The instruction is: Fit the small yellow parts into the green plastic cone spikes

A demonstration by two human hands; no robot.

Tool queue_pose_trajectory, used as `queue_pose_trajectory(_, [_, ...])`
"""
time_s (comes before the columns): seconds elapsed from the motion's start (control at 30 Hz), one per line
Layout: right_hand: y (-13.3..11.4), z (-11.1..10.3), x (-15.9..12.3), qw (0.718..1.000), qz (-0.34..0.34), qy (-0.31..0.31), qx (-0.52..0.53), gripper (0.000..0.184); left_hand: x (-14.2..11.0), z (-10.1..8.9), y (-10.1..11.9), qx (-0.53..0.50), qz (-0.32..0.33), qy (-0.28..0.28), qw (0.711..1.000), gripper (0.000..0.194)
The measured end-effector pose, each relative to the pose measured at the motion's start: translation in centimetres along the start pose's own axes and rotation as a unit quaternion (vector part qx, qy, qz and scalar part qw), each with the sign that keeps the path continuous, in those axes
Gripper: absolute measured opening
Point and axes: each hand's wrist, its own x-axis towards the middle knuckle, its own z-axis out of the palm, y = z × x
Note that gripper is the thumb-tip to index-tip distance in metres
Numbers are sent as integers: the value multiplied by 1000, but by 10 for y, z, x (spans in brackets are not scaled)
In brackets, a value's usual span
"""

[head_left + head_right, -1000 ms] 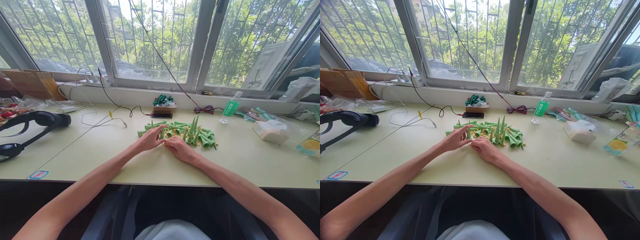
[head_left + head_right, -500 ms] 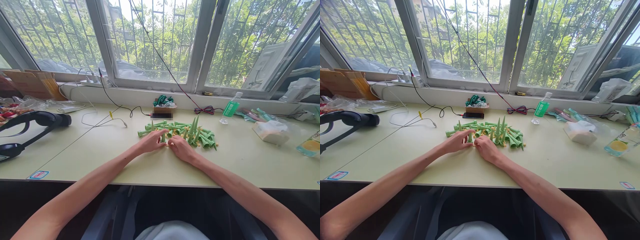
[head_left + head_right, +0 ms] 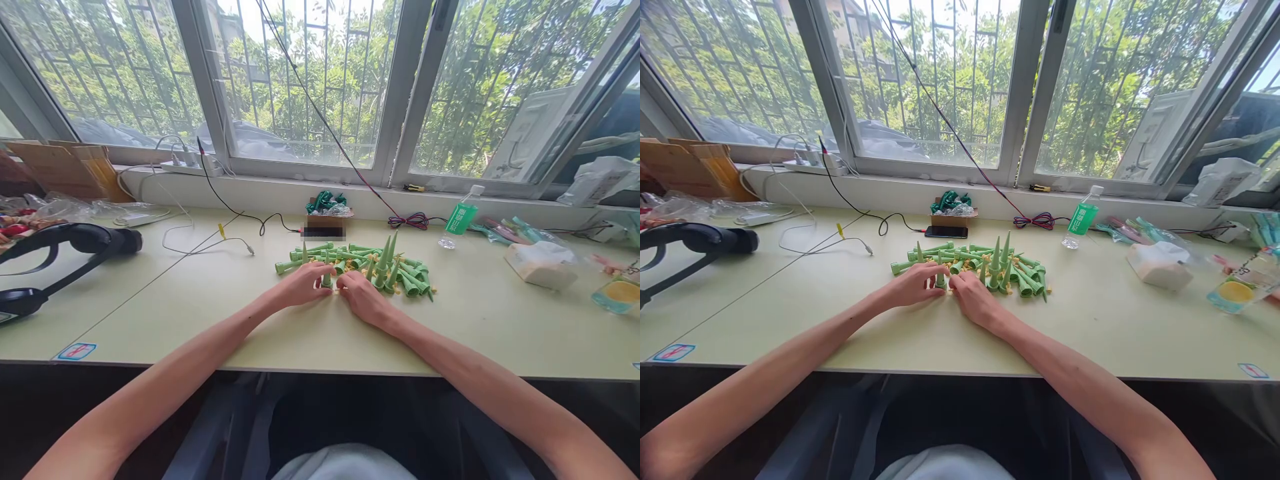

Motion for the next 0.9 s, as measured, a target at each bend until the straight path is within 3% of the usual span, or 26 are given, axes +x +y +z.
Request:
queue_pose_trajectory(0.5, [-6, -4, 0, 994, -2, 85, 63, 20, 0, 3, 2, -15, -6, 6, 1000, 27])
queue_pose_trajectory(0.9, [-7, -5, 1, 991, -15, 101, 89, 23, -1, 3, 4, -17, 19, 5, 1000, 34])
